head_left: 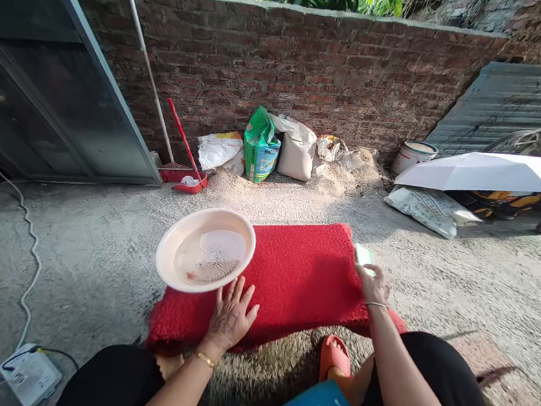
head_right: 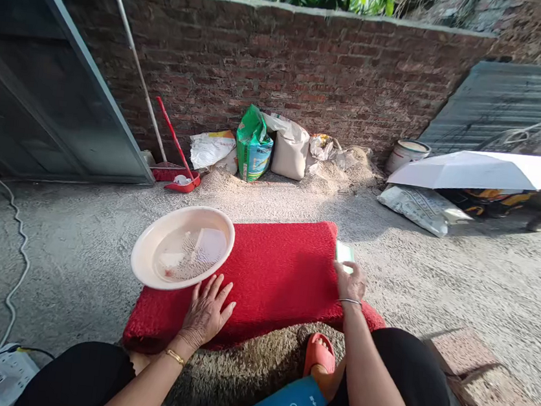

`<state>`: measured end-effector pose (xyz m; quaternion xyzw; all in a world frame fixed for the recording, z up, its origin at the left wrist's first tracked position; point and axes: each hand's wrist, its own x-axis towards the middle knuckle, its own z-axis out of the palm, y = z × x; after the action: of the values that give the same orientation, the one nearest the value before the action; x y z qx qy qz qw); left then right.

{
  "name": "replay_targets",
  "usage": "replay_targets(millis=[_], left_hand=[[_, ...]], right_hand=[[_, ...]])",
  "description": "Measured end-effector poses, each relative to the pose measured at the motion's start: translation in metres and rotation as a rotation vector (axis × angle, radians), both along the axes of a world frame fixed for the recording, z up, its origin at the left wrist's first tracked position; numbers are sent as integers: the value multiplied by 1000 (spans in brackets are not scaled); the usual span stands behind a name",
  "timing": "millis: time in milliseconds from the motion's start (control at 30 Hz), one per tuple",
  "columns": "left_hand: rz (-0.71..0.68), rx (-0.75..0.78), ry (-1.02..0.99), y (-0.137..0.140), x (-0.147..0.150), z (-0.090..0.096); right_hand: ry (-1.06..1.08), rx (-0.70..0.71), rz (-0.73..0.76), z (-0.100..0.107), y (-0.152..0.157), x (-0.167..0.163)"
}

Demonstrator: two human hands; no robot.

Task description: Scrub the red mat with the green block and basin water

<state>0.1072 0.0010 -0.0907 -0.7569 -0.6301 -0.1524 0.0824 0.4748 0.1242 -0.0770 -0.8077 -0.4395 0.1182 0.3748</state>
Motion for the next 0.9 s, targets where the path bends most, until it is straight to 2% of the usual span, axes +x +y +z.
replay_targets(millis=[100,233,333,400,500,633,767,900], left_hand=[[4,-10,7,0,0,0],[-7,-5,17,0,-1,0],[-12,-8,23,0,-2,0],[-14,-12,23,0,-2,0],[-16,-8,15,-1,-1,1],[-13,10,-5,-1,0,1],[-22,29,-4,0,-2,-1],[-28,31,19,0,-2,-2]], right_hand=[[45,51,248,-1,-4,-56],[-58,108,720,-1,-28,-136],[-210,151,949,-2,-44,-167],[-268,152,983,-4,-46,-170],[-263,96,881,-9,-38,-154],[-222,21,667,-13,-24,-107],[-225,-72,355,-11,-19,-44],[-140,-126,12,-8,-18,17]])
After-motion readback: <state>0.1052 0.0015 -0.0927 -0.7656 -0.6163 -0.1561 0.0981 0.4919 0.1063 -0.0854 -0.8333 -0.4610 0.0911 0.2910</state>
